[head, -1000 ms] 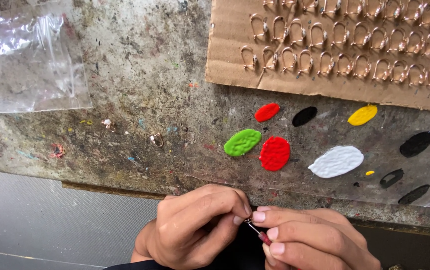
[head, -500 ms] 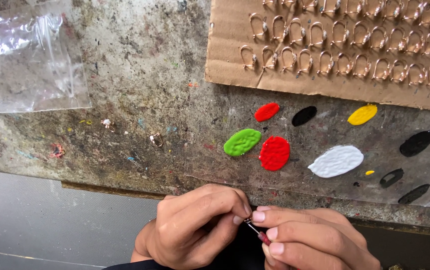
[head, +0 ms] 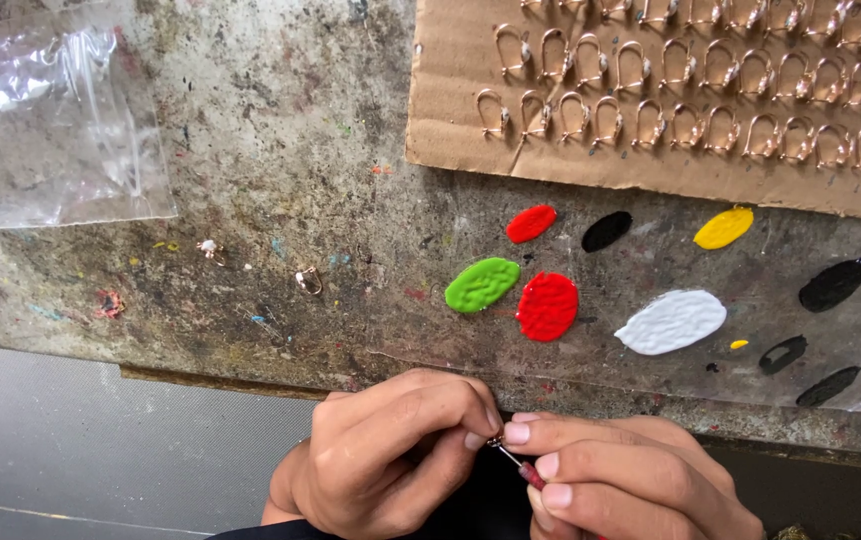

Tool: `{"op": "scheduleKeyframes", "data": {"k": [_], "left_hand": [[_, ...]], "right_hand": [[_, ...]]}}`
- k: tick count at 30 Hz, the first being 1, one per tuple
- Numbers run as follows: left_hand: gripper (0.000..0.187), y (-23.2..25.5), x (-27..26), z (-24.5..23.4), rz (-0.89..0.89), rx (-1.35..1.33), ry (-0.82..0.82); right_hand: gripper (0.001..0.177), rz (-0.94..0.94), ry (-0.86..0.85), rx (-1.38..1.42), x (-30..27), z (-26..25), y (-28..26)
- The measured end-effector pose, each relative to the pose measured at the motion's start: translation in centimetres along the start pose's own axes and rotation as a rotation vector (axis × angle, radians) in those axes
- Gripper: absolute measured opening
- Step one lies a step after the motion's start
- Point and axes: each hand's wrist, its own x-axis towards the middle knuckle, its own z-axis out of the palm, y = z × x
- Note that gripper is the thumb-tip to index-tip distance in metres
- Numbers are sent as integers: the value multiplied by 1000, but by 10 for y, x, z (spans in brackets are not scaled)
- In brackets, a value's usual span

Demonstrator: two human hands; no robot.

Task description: Applying colored paint to the small loops of metal earring hooks using a fine-tipped paintbrush.

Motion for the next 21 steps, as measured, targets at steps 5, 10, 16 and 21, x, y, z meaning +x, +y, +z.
{"op": "scheduleKeyframes", "data": {"k": [5,10,16,21], "left_hand": [[9,-1,0,0,3,-3,-5],[9,-1,0,0,-3,-14,-2],[8,0,1,0,-7,-9,4],[9,-1,1,0,-5,-18,-6]], "right_hand": [[10,-4,4,13,1,0,1],[11,-5,-17,9,0,-2,1],[12,-1,-51,-1,0,-5,1],[13,-5,-76,6,2,-8,1]]}}
